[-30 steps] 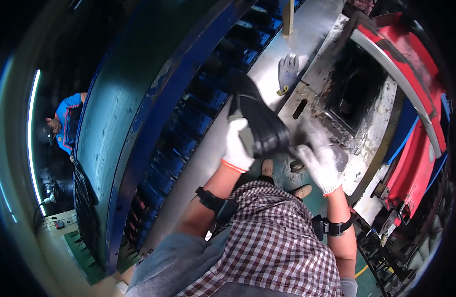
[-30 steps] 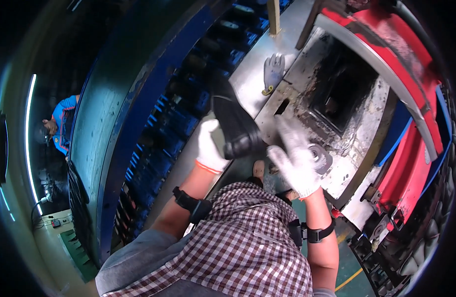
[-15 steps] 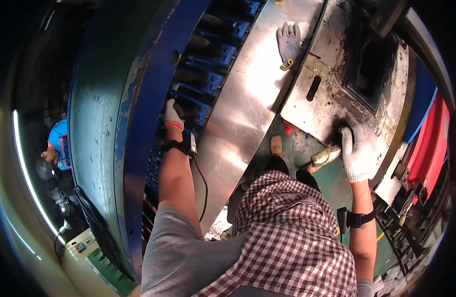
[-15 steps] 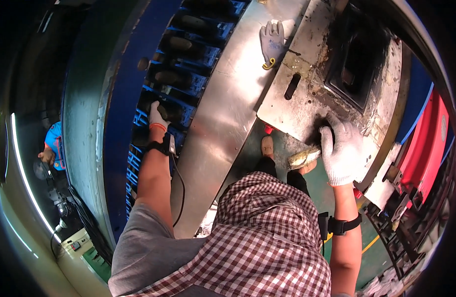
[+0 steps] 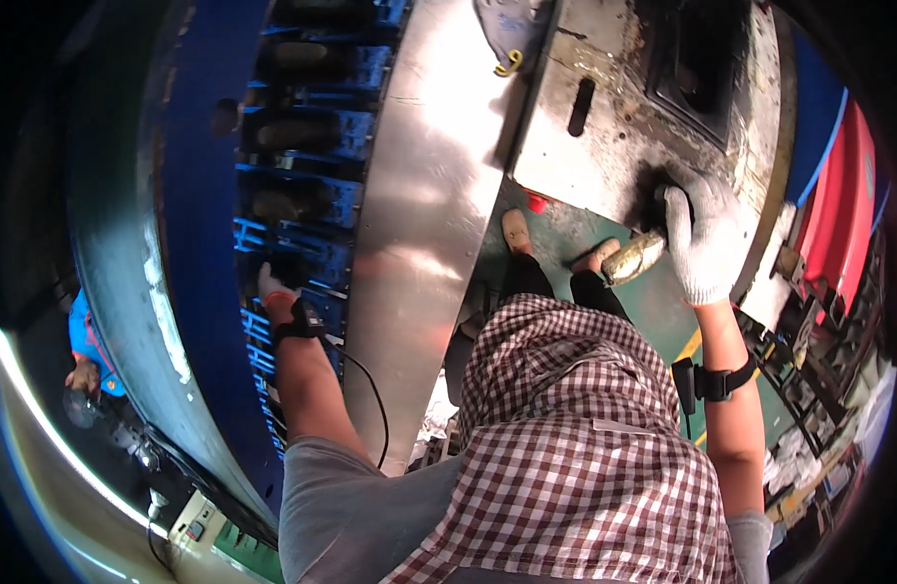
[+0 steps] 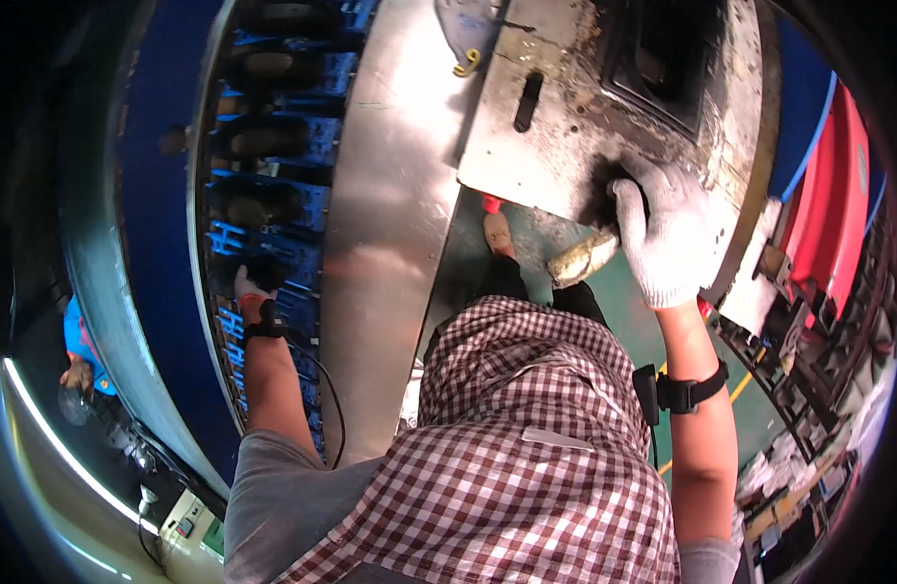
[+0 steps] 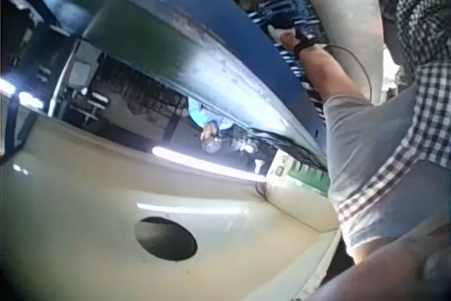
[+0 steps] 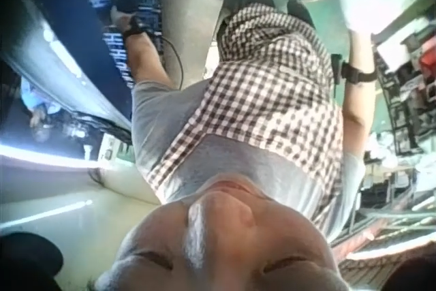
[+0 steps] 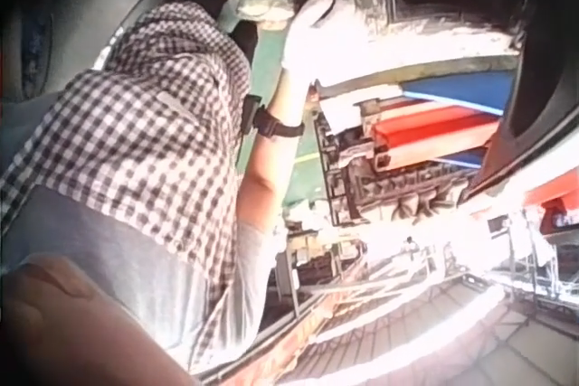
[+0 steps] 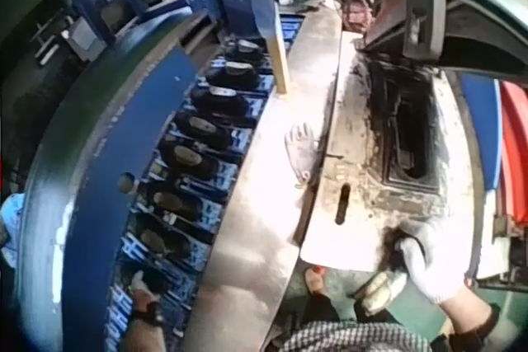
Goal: The person is operating a sole-pressing machine to manufacture shoes.
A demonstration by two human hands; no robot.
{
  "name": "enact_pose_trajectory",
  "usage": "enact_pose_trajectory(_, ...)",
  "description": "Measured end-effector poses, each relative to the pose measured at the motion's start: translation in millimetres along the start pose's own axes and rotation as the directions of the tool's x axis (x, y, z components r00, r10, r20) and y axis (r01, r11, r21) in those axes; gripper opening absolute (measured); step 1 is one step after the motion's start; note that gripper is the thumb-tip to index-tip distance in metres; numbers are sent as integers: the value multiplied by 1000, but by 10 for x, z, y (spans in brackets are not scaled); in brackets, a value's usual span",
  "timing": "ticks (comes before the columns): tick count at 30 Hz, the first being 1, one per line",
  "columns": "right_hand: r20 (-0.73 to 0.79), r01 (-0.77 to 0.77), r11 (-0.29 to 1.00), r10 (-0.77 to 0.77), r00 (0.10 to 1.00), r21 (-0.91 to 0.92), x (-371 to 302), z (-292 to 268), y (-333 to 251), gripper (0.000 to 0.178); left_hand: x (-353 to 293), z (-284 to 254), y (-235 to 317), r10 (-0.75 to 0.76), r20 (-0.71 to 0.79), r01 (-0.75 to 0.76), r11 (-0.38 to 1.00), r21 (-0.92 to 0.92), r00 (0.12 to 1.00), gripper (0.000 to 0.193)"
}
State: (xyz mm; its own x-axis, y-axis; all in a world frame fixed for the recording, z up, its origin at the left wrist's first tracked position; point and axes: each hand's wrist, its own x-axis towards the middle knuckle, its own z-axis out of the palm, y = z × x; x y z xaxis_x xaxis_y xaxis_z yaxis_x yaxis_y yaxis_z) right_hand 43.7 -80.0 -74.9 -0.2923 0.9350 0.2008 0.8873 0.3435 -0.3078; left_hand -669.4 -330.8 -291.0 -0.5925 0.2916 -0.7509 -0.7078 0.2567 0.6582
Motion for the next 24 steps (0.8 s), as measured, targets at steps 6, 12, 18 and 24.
enact_pose_trajectory(6,13,-22,998,23,1000,-62,-33,51,-23,21,-193,219,-232,10,-162,7,995,103,987,42)
enact_pose_trajectory(12,28,-38,998,40,999,-51,-14,-8,-58,20,-1157,87,-969,438,-82,-435,899,47,895,46)
enact_pose_trajectory(18,-180,183,885,-115,977,429,-51,3,-136,21,-2395,856,-1268,73,41,-58,952,-300,996,50)
enact_pose_trajectory(24,529,-195,664,-349,774,722,75,-50,-1007,96,-3020,2129,-1660,33,958,306,944,-124,286,93)
